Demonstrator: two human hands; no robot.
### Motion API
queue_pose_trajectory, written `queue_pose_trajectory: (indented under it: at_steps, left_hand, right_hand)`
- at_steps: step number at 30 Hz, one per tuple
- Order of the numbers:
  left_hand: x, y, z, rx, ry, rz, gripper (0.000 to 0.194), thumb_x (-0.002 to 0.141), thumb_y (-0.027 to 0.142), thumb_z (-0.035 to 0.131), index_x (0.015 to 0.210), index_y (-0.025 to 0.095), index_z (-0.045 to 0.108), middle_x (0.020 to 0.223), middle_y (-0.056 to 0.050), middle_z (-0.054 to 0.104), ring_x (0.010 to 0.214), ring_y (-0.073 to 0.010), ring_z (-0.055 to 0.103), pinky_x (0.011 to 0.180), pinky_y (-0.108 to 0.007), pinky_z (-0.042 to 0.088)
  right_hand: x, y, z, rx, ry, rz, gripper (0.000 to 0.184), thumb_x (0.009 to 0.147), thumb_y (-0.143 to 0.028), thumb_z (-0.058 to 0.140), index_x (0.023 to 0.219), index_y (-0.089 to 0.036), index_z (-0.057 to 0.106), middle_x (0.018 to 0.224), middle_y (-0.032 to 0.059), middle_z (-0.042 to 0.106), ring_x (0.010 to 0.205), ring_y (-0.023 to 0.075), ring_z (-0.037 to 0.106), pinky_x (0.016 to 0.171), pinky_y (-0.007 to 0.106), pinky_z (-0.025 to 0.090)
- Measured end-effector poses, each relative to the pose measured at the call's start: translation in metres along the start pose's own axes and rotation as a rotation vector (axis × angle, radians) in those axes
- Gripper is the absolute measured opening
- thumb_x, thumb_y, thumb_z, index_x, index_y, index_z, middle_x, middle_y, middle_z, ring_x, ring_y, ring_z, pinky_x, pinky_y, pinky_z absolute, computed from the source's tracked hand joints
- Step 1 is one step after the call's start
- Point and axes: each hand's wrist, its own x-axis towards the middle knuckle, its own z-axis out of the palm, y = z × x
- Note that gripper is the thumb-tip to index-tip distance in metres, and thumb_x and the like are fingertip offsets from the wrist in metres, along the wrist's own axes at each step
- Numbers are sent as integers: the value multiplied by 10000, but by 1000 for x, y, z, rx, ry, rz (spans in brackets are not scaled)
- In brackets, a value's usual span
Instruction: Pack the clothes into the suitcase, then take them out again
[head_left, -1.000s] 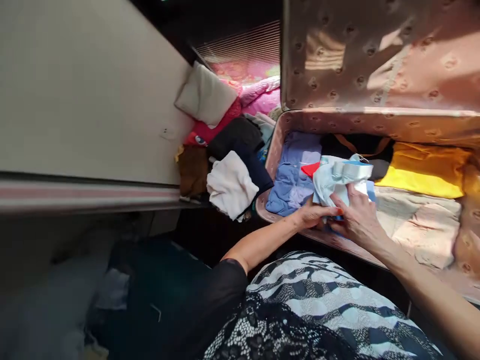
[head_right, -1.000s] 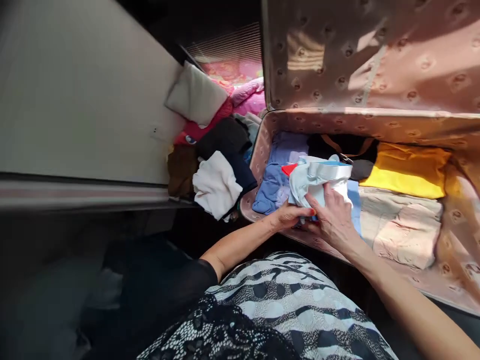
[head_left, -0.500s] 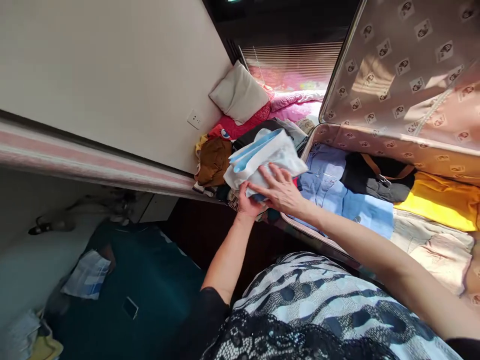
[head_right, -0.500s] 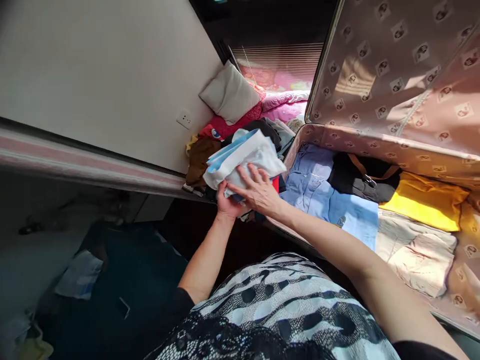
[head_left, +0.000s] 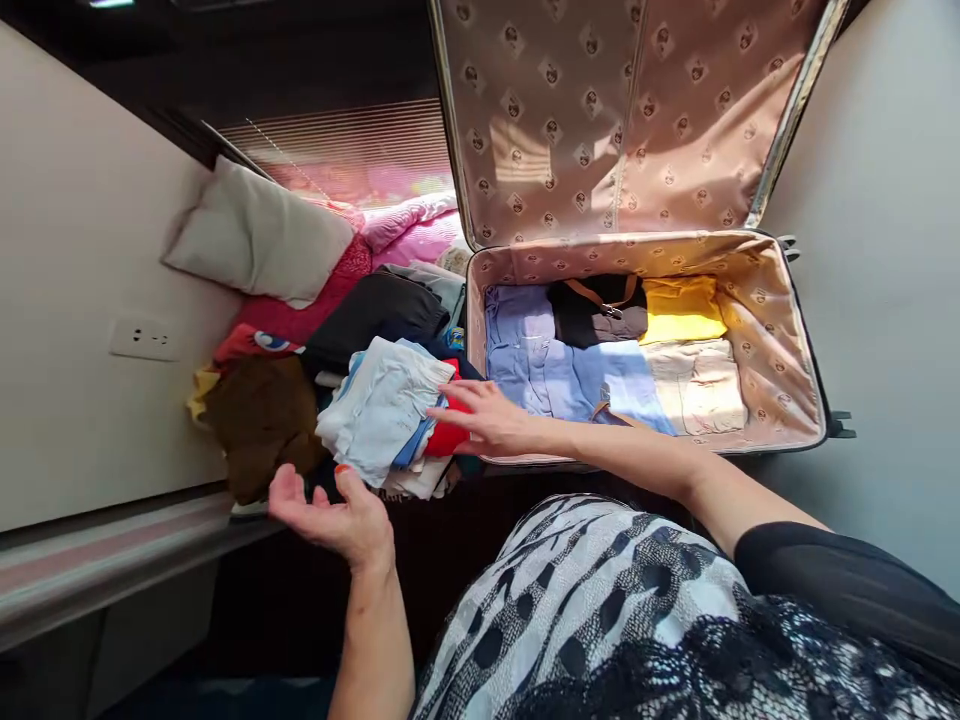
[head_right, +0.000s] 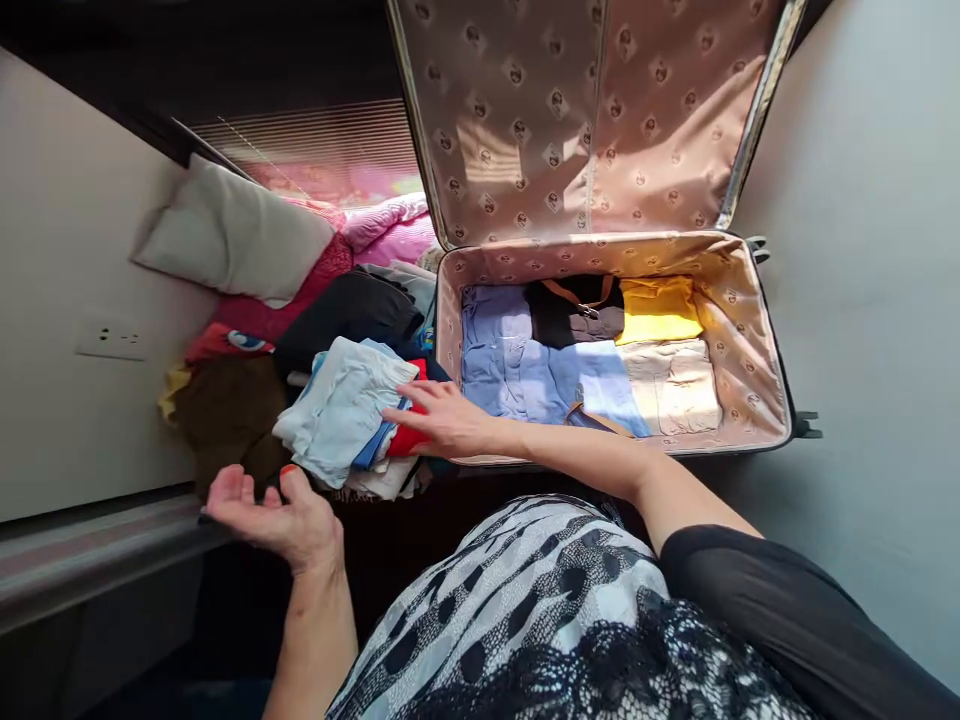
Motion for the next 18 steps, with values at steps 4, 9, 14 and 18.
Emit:
queue_pose_trajectory:
  at_steps: [4,9,14,18]
  left_hand:
    - [-31,65,27,-69,-190,195,456,880,340,729,1296,195,612,1527,-188,595,1479,-355,571,1214,-512,509]
    - [-97,102,94,-337,-735,134,295,860,285,825,1146,225,785,1411,-143,693,1389,-328,636,1251,-436,484]
    - [-158,95,185,-330,-1232,-163,235,791,235,909,1005,218,814,1244,-135,765,1193,-324,735,1114,-437,590]
    - [-185,86,246,-155,-1331,-127,169,815,170,853,974,196,803,1161,-138,794,1089,-301,768,1093,-457,608]
  right_hand:
    - [-95,77,-26,152,337,350,459,1055,-411,599,1446,-201,715,1468,198,702,1361,321,646,1169,549,532]
    - [-209,180,-67,82,408,1007,439,1024,-394,511,1333,-188,745,1308,210,785,1164,301,778,1008,485,647]
    - [-259,249,-86,95,402,1318,438,964,-322,474,1256,-176,766,1241,248,793,1161,333,785,985,510,641]
    - [-261,276,-74,169,444,1316,420,917,-272,512,1242,-173,760,1168,195,809,1095,304,776,995,483,632]
